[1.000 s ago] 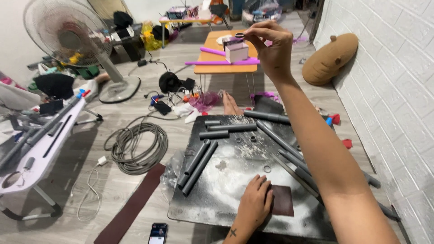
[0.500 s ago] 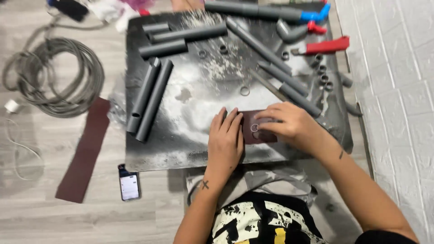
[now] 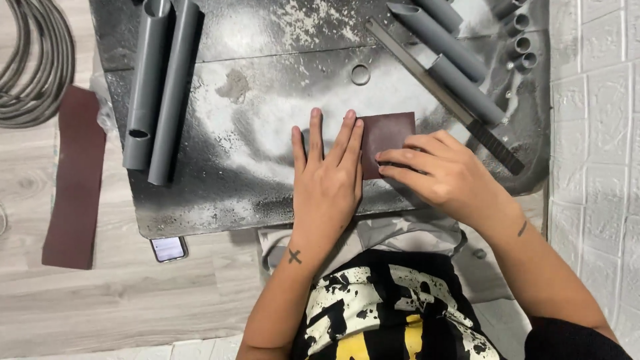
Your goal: Sanding small PVC pipe fittings and assembling them into a larger structure on a workspace on the floor.
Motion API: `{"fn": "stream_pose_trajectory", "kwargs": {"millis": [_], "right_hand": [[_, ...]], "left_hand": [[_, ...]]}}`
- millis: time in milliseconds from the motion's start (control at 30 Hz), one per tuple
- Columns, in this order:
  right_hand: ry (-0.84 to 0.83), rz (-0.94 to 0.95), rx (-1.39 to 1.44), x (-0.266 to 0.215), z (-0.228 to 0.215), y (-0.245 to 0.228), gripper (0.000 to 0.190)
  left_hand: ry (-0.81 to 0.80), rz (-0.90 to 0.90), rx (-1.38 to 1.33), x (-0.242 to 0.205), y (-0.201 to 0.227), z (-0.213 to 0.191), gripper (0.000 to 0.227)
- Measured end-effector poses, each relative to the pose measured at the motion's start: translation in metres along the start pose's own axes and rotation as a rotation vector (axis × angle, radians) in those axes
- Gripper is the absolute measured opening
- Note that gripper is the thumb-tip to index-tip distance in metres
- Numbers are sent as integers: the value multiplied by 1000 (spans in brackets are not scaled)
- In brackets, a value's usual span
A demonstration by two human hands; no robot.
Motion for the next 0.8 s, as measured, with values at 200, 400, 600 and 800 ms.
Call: {"fn": "stream_pose_trajectory", "kwargs": {"millis": [200, 400, 600, 800], "right_hand": [[-44, 23, -54, -10, 2, 7, 16], [-57, 39, -29, -11, 13, 4, 15], [-36, 49, -110, -9, 12, 27, 9], [-54, 93, -17, -35, 24, 14, 14]], "left_hand": [[-3, -4, 9, -2, -2, 5, 45], [-5, -14, 15, -4, -4, 10, 44], [-10, -23, 18, -4, -3, 11, 44], [-25, -30, 11, -3, -1, 10, 44]]}}
Point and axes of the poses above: each hand's wrist, its own x-axis towards the middle knuckle, its own z-axis out of the palm, y = z × x, the point moved 2 cm from there along x, towards the middle knuckle, and after that the axes turned 2 degrees about z, right-handed, at the moved point
